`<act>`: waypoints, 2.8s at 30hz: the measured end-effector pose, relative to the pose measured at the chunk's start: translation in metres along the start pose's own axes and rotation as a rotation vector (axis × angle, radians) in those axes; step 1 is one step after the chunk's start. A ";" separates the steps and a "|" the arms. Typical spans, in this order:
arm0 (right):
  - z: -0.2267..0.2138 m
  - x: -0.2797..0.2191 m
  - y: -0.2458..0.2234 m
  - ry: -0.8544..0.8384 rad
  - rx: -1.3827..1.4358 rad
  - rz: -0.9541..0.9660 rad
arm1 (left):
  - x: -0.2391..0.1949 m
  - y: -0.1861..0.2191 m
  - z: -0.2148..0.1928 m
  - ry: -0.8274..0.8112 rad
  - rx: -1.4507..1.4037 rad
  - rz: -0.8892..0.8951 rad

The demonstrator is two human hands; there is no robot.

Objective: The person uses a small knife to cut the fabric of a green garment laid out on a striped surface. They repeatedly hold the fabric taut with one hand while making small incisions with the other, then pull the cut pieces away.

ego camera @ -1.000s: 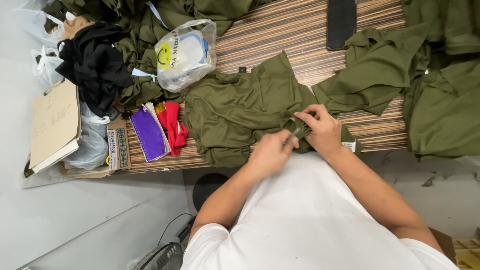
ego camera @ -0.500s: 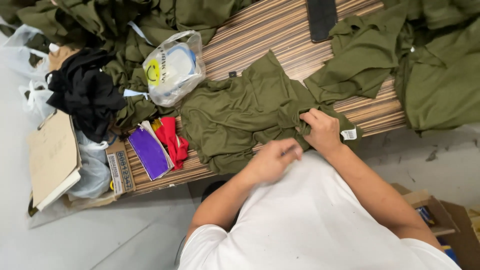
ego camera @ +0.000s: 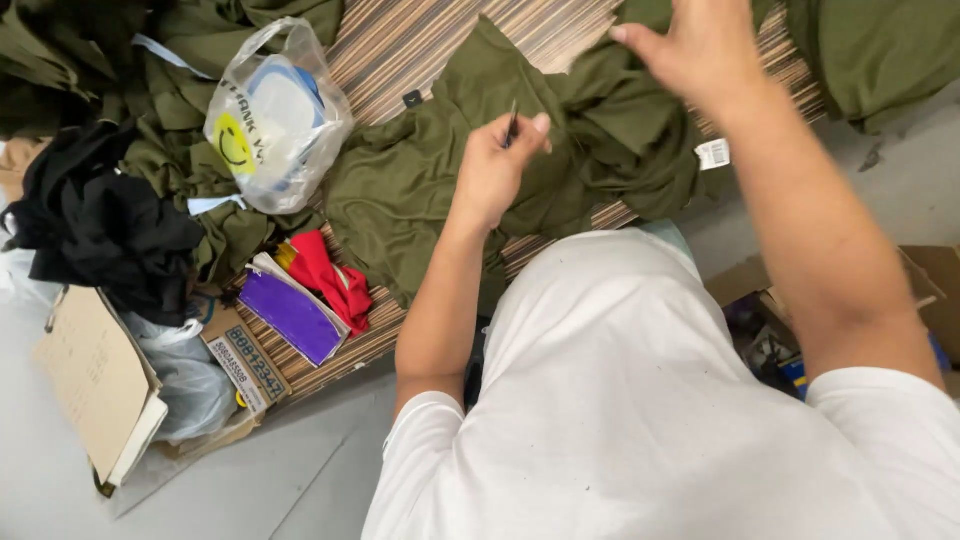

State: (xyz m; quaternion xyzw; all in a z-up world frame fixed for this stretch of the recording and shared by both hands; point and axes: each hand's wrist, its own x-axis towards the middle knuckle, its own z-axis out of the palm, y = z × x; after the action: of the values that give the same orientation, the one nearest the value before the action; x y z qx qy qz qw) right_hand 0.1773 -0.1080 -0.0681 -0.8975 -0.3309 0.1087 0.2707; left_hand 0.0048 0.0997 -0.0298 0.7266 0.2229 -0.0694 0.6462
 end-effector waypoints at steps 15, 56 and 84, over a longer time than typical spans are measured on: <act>0.126 -0.022 -0.058 0.636 -0.288 -0.192 | 0.015 0.001 0.001 -0.080 -0.068 0.048; 0.040 -0.068 -0.095 0.416 -0.008 -0.343 | 0.005 0.039 -0.002 -0.204 -0.466 0.109; 0.008 -0.050 -0.013 0.042 -0.159 -0.361 | 0.057 0.023 0.034 0.692 0.175 0.488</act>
State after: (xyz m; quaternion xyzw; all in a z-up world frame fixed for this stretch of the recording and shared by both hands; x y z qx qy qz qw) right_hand 0.1301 -0.1291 -0.0664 -0.8442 -0.4881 0.0132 0.2211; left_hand 0.0711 0.0782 -0.0365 0.7906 0.2414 0.3147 0.4666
